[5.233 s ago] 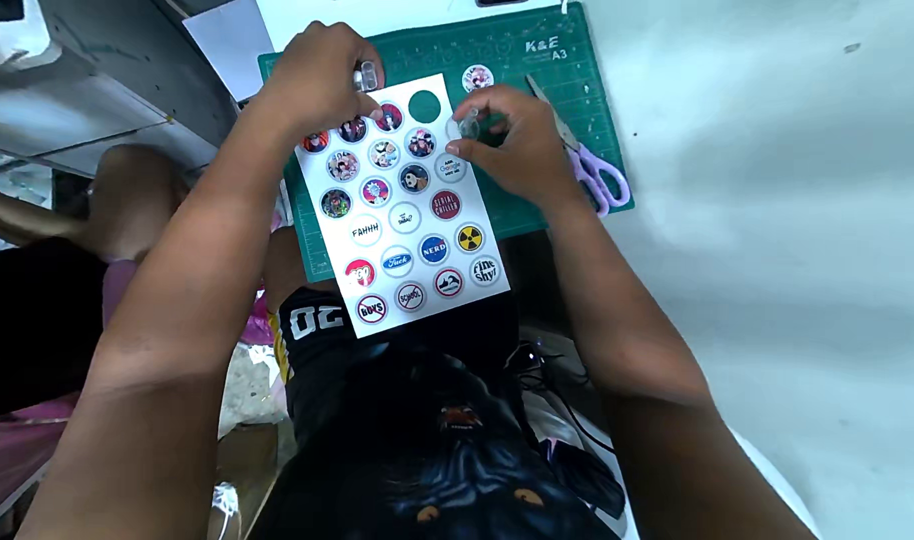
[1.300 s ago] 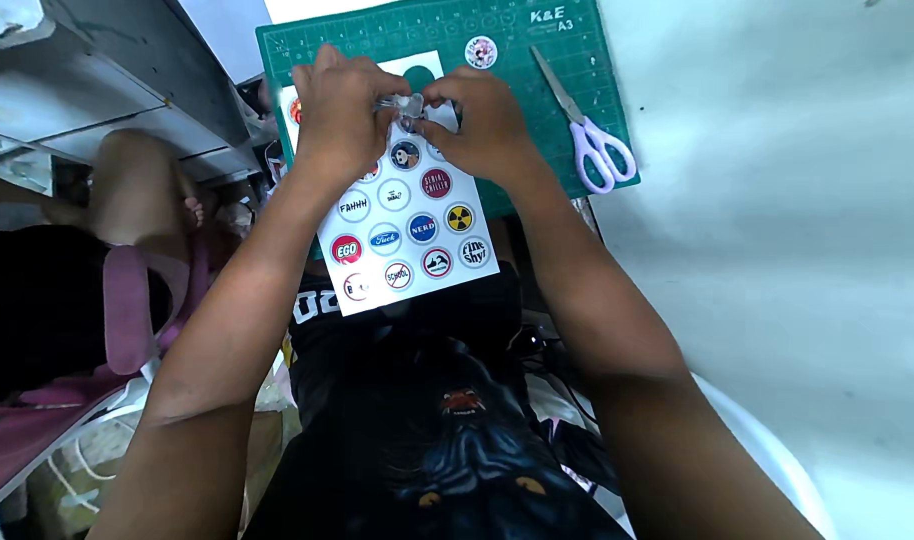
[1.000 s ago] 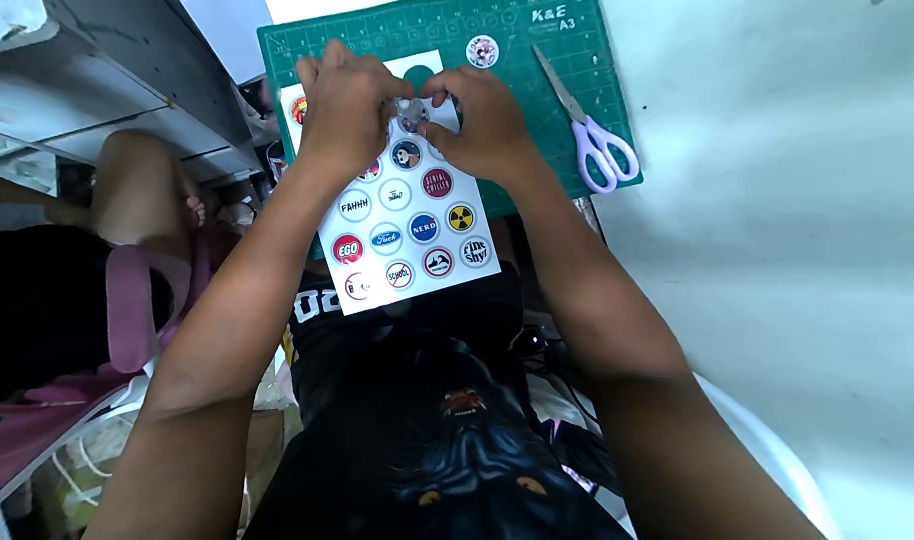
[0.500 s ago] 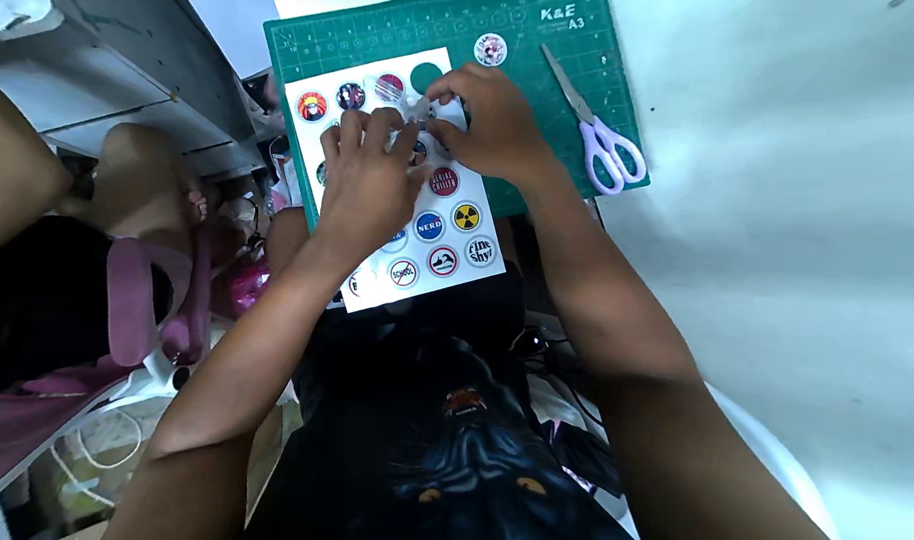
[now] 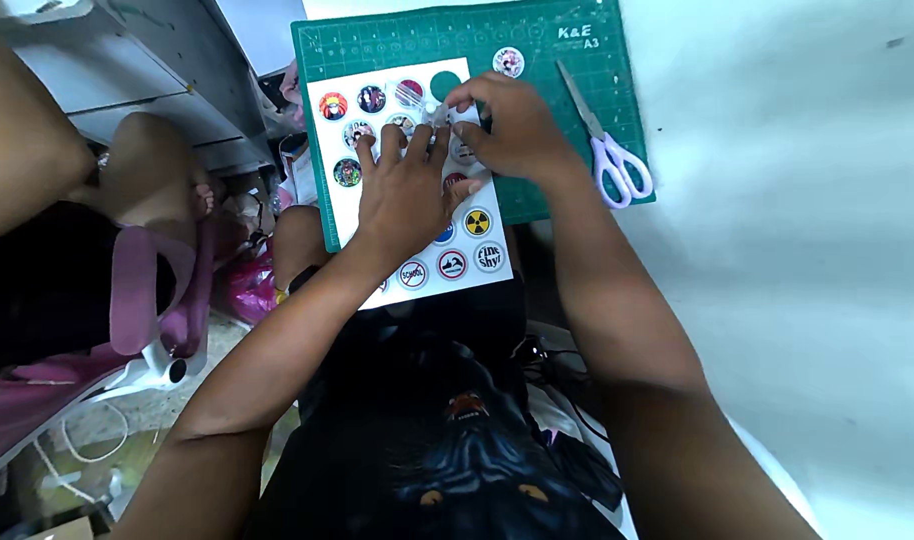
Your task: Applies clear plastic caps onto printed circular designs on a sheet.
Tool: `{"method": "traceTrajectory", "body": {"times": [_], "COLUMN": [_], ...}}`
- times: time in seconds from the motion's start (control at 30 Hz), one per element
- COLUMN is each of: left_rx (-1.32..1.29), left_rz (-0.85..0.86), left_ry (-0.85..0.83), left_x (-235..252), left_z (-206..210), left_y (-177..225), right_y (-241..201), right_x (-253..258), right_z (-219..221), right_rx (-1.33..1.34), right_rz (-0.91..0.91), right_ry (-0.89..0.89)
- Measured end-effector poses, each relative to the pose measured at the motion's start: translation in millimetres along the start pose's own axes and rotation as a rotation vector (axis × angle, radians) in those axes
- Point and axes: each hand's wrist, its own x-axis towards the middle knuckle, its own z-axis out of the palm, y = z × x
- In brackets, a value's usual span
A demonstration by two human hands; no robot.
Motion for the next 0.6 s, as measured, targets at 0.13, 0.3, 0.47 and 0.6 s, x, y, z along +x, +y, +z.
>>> {"method": "traceTrajectory", "body": {"times": [0.13,0.3,0.47,0.6], "left_rx": [0.024,0.025,-0.003,-0.016], "left_rz": [-0.027,-0.052,-0.077,-0.085], "left_ry": [0.015,0.027,0.045,0.083], "left_x": [1,3,1,-1], "left_z": [8,11,17,24], "left_y": [7,12,14,13], "right_y": [-6,-33,-58,-61], "right_x": [21,57,79,86], "right_z": [-29,-43,-32,-22], "right_rx": [0.001,-0.128,-0.319,-0.405], "right_rz": [0.039,0.047,0.097,0.071], "right_ry": [-0.098,-0.111,-0.241,-0.312]}}
